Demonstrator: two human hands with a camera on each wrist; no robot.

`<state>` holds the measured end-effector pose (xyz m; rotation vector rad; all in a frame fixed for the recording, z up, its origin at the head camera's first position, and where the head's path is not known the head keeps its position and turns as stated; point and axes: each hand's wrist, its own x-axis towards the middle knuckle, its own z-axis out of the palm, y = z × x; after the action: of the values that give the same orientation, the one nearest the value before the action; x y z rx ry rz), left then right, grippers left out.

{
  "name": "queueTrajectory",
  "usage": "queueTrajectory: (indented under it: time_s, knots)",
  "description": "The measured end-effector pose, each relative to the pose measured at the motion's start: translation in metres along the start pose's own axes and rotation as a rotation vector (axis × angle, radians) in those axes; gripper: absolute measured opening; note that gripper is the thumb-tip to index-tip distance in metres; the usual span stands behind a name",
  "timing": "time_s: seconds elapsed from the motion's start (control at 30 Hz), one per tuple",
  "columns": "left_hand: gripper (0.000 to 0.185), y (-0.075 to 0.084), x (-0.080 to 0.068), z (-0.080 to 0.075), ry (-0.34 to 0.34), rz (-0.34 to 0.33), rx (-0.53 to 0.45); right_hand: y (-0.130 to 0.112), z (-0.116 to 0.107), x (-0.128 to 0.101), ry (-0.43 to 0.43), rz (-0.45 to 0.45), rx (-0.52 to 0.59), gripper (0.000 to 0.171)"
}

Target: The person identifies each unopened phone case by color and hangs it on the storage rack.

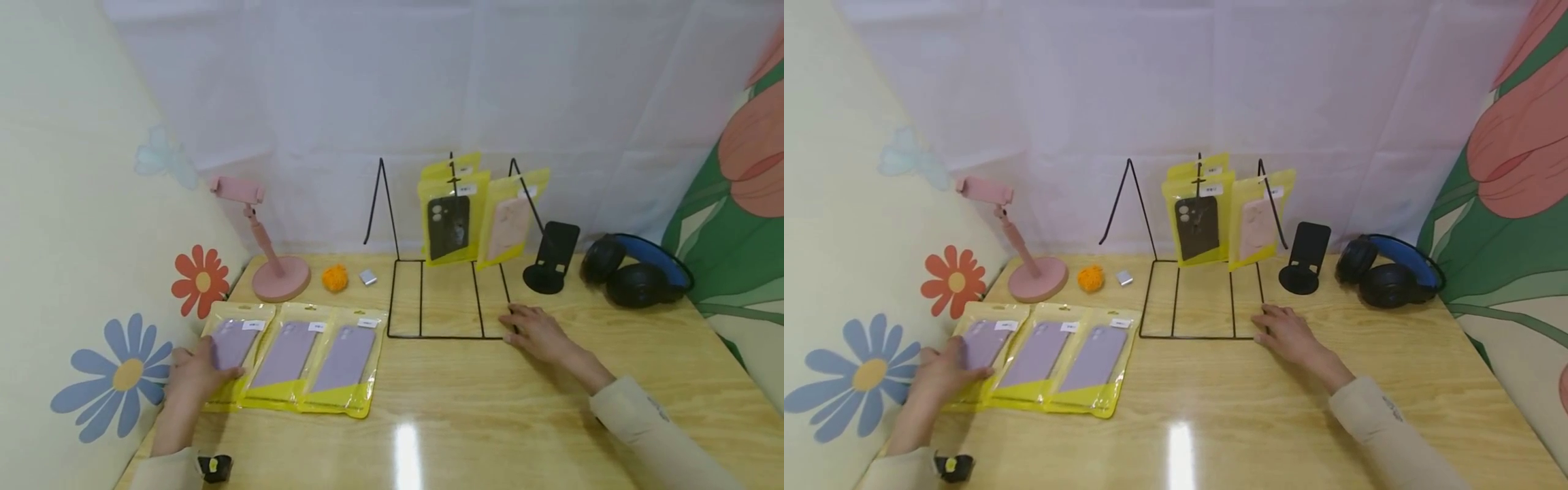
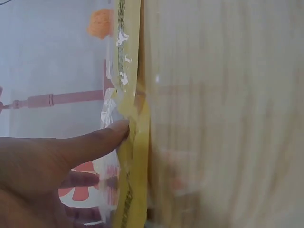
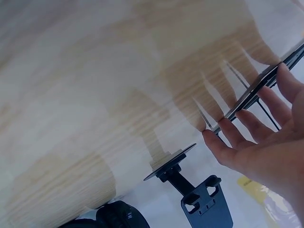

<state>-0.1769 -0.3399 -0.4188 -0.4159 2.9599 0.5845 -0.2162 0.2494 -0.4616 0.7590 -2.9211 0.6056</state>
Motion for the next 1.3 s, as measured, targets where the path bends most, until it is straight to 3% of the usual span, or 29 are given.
queueTrajectory:
  time_s: [0.13, 0.3, 0.4, 0.53, 0.63, 0.7, 0.8, 0.97, 1.13, 1.3]
  knots:
    - [0.087, -0.008, 0.003, -0.008, 0.048, 0.08, -0.02, 0.001, 0.001, 0.001, 0.001, 0.003, -0.003, 0.042]
    - [0.05, -0.012, 0.001, -0.03, 0.109, 0.246, -0.032, 0.001, 0.001, 0.001, 0.003, -0.007, -0.009, 0.042]
    - [0.036, -0.011, -0.008, -0.041, 0.195, 0.323, -0.053, 0.0, 0.0, 0.0, 0.004, -0.01, -0.008, 0.042]
    - [0.035, 0.003, -0.025, -0.055, 0.286, 0.362, -0.108, -0.002, -0.001, 0.001, 0.009, -0.015, -0.007, 0.041]
    - [0.037, 0.023, -0.037, -0.057, 0.371, 0.441, -0.192, -0.003, -0.002, 0.001, 0.012, -0.01, -0.009, 0.04]
    - [0.038, 0.039, -0.044, -0.054, 0.392, 0.517, -0.289, -0.003, -0.002, 0.001, 0.011, -0.005, -0.008, 0.04]
    - [0.042, 0.065, -0.051, -0.044, 0.339, 0.627, -0.457, -0.003, -0.002, 0.001, 0.011, -0.001, -0.004, 0.039]
    - [0.044, 0.101, -0.061, -0.028, 0.149, 0.806, -0.693, -0.002, -0.001, 0.001, 0.008, -0.012, -0.002, 0.04]
    - [0.042, 0.125, -0.064, -0.017, 0.016, 0.94, -0.786, -0.001, 0.001, 0.0, 0.009, -0.018, -0.003, 0.041]
    - [0.041, 0.14, -0.062, -0.011, -0.036, 0.99, -0.811, 0.0, 0.001, 0.0, 0.015, -0.022, 0.002, 0.041]
